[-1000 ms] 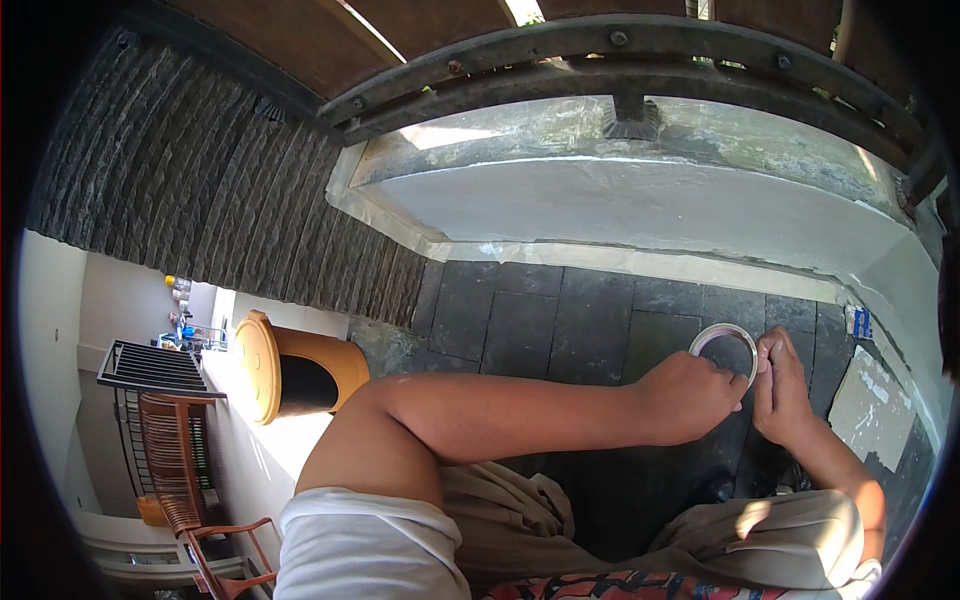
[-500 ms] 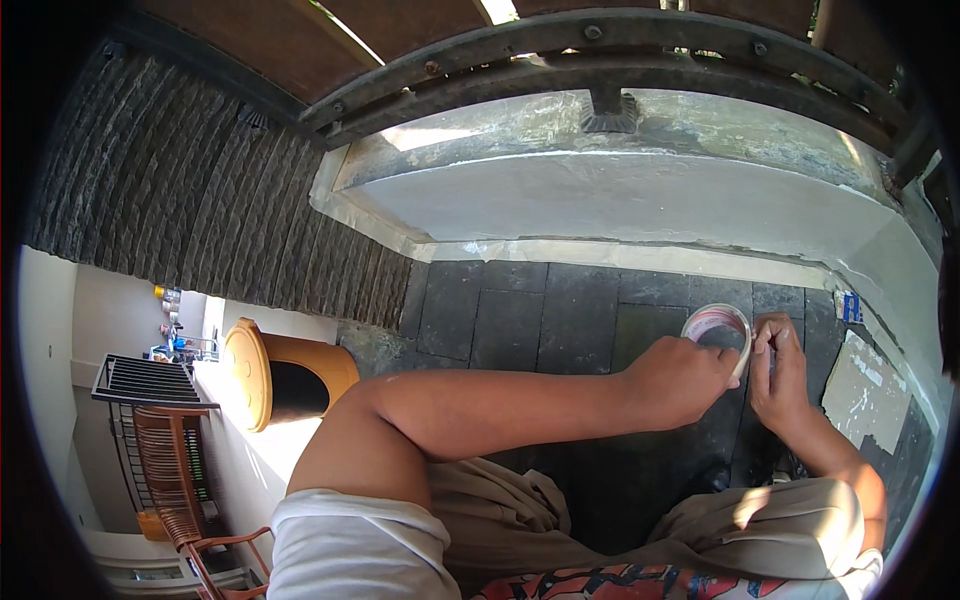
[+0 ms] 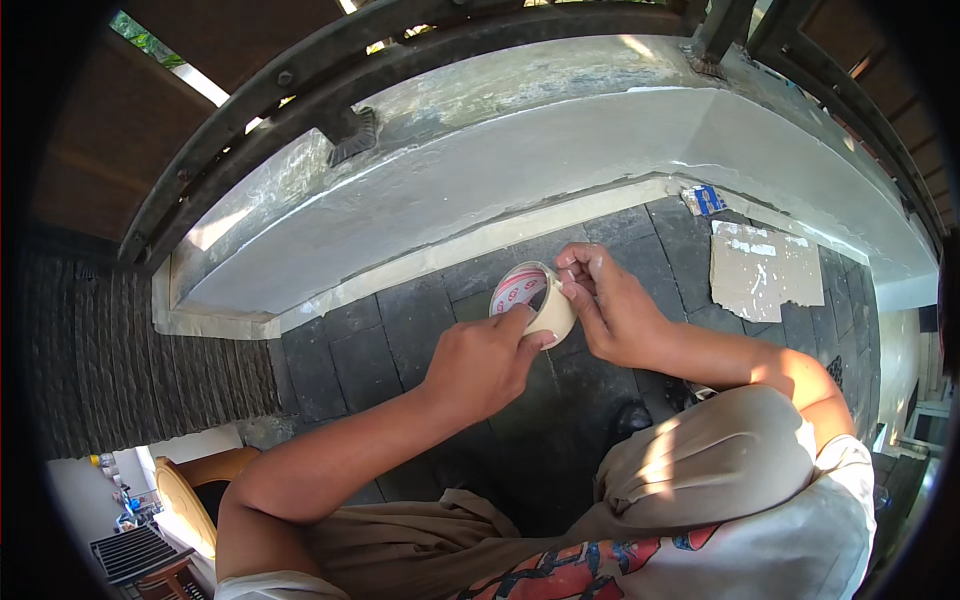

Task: Applying masking tape to the bottom edge of an outdoor wall before painting.

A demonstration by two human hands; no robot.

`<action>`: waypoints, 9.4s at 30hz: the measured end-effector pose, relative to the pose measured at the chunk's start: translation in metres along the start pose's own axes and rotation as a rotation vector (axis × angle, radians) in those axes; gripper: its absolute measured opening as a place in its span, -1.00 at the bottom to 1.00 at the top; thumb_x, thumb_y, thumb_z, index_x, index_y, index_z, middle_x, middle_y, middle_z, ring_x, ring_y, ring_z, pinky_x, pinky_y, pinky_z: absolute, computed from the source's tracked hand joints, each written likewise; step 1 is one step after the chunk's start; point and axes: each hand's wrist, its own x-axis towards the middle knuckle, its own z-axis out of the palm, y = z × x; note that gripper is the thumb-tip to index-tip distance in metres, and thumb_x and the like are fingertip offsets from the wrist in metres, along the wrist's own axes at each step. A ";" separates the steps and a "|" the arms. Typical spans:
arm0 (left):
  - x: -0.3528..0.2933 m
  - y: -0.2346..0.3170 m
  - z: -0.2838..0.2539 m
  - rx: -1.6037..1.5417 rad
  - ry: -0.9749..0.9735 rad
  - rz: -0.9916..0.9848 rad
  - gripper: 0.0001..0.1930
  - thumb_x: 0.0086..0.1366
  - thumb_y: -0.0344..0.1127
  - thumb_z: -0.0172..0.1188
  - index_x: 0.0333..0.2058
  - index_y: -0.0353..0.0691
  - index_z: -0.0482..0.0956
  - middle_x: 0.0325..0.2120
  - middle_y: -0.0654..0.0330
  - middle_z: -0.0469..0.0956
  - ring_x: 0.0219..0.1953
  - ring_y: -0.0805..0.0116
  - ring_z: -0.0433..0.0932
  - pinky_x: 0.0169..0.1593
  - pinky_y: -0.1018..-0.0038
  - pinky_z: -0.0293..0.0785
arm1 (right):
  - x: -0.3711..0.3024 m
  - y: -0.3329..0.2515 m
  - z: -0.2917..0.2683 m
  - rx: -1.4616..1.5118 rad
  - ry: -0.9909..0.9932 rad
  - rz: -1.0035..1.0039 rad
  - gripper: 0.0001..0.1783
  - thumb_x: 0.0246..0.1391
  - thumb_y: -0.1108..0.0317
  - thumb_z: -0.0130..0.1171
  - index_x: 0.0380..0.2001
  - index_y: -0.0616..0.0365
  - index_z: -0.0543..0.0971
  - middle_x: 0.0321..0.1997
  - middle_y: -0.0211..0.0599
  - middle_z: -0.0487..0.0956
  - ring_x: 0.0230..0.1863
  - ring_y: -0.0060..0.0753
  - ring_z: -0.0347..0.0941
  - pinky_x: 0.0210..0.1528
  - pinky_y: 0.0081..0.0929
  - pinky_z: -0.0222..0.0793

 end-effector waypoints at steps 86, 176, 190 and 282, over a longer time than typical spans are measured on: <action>0.016 -0.187 -0.015 0.410 -0.273 -0.490 -0.30 0.22 0.39 0.03 -0.47 -0.29 0.61 -0.49 -0.13 0.61 -0.32 -0.14 0.58 -0.05 0.10 0.36 | 0.032 0.280 -0.194 -0.211 0.424 0.816 -0.72 0.08 0.33 0.30 -0.23 0.34 0.60 -0.41 -0.18 0.61 -0.49 -0.35 0.61 -0.52 -0.40 0.58; 0.028 0.073 -0.150 -0.291 0.056 -0.140 -0.89 0.23 -0.47 0.27 -0.39 -0.35 0.51 -0.48 0.30 0.47 -0.43 0.61 0.37 -0.35 0.65 0.22 | 0.033 0.014 -0.077 -0.301 -0.361 0.236 -0.08 -0.03 -0.04 0.42 0.28 0.21 0.29 0.28 0.10 0.32 0.27 0.04 0.25 0.30 -0.15 0.18; 0.001 0.090 -0.164 -0.405 0.382 -0.138 -0.78 0.07 -0.38 0.28 -0.33 -0.33 0.50 -0.44 0.17 0.43 -0.38 0.43 0.38 -0.22 0.57 0.26 | -0.008 0.151 0.055 -0.256 -0.401 0.327 0.06 0.04 -0.25 0.26 0.42 0.08 0.07 0.33 0.17 0.25 0.38 0.15 0.13 0.41 -0.06 0.03; 0.033 -0.309 0.134 -0.281 0.505 -1.204 -0.59 0.11 -0.01 0.38 -0.50 -0.30 0.57 -0.52 0.08 0.61 -0.42 0.22 0.56 -0.24 0.30 0.43 | 0.066 0.358 -0.120 -0.543 0.652 0.898 -0.56 -0.15 0.13 0.43 -0.42 0.29 0.53 -0.38 -0.06 0.61 -0.28 -0.03 0.56 -0.16 -0.23 0.44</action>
